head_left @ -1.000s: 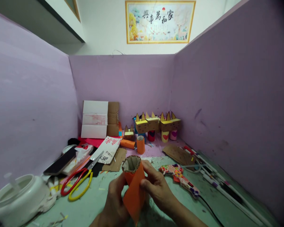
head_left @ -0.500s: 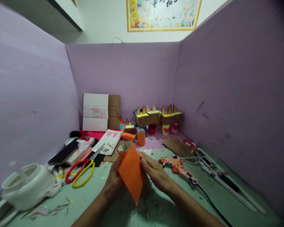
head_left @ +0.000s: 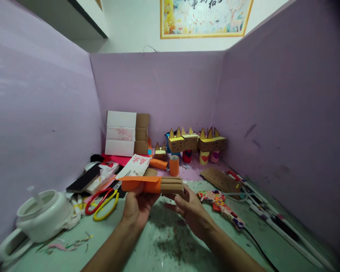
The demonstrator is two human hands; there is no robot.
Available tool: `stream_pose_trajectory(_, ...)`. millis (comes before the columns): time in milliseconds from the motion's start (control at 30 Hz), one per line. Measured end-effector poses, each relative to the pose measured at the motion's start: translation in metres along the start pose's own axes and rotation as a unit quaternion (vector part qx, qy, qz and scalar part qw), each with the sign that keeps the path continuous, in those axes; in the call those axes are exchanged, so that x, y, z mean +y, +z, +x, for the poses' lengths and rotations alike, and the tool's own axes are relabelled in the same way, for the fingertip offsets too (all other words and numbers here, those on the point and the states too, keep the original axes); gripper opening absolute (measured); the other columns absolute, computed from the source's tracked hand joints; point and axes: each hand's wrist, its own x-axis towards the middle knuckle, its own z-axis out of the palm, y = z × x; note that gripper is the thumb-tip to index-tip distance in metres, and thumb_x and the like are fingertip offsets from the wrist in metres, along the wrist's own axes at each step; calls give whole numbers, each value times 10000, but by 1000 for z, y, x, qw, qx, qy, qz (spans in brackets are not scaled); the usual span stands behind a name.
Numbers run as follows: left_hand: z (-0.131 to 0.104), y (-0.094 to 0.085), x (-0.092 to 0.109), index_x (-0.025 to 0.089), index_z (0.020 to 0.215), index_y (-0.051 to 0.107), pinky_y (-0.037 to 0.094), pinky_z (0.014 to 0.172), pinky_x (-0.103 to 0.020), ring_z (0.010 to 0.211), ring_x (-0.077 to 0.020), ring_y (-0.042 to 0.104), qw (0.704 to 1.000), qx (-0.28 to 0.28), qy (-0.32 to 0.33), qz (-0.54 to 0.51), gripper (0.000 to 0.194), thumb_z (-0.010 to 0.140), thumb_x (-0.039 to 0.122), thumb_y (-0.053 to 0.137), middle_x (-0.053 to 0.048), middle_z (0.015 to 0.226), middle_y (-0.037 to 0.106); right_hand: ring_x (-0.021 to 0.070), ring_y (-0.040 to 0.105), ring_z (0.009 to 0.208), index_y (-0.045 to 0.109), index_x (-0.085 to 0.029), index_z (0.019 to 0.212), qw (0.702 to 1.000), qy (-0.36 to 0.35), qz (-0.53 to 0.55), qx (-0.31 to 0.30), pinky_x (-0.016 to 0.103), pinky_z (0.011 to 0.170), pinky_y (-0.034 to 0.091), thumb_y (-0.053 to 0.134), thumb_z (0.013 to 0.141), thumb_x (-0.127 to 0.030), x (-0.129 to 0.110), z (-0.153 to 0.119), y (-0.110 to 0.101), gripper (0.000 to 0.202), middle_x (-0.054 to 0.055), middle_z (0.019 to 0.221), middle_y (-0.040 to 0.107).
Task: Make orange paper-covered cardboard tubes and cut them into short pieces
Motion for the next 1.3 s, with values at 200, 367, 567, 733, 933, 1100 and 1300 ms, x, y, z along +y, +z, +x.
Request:
stream_pose_trajectory(200,-12,1,-17,113,742,612,571,548,-321,589,-203,671,998,-11,-53,35,129,777,42,510,-89,663,696,215,630,914,653,-213,967,990,-43,103,82,382,872,470,817,592,-268,6,3,4,413,19,886,713)
stream_pose_trajectory(367,-9,-4,-12,147,921,615,554,489,-313,661,-218,676,995,-30,-25,87,196,737,94,574,-56,800,699,168,637,744,668,-198,746,969,-64,151,184,329,739,533,820,532,-247,-13,13,-12,267,-24,712,711)
stream_pose_trajectory(567,-7,-11,-7,128,924,636,532,548,-244,706,-207,677,973,-137,-15,185,379,573,175,769,-62,825,717,148,631,697,679,-198,782,966,-65,110,225,246,632,523,830,544,-384,-17,19,-21,337,-30,733,715)
stream_pose_trajectory(733,-15,-7,-17,93,918,649,540,660,-318,749,-238,664,973,-130,-13,191,441,533,230,816,-92,836,717,226,634,858,651,-182,898,991,-49,78,102,311,715,517,849,502,-436,-7,9,-7,511,43,903,718)
stream_pose_trajectory(933,-15,-15,-10,124,975,613,492,734,-308,840,-224,625,938,-188,59,287,489,578,345,794,-84,909,679,202,629,743,612,-174,921,997,-20,26,73,303,684,499,824,532,-280,-5,1,-1,456,27,835,706)
stream_pose_trajectory(1100,-12,-16,12,122,1013,623,429,874,-353,964,-256,596,842,-221,193,453,468,671,433,690,-115,990,667,169,593,729,613,-183,932,996,-26,-66,59,259,662,478,803,549,-262,-2,1,-9,435,-3,813,681)
stream_pose_trajectory(1300,-25,-9,4,115,990,647,468,722,-328,813,-238,613,751,-192,236,586,431,675,409,658,-98,902,693,216,594,858,611,-186,996,979,-61,-193,14,308,757,475,791,626,-345,8,-5,-8,441,39,931,677)
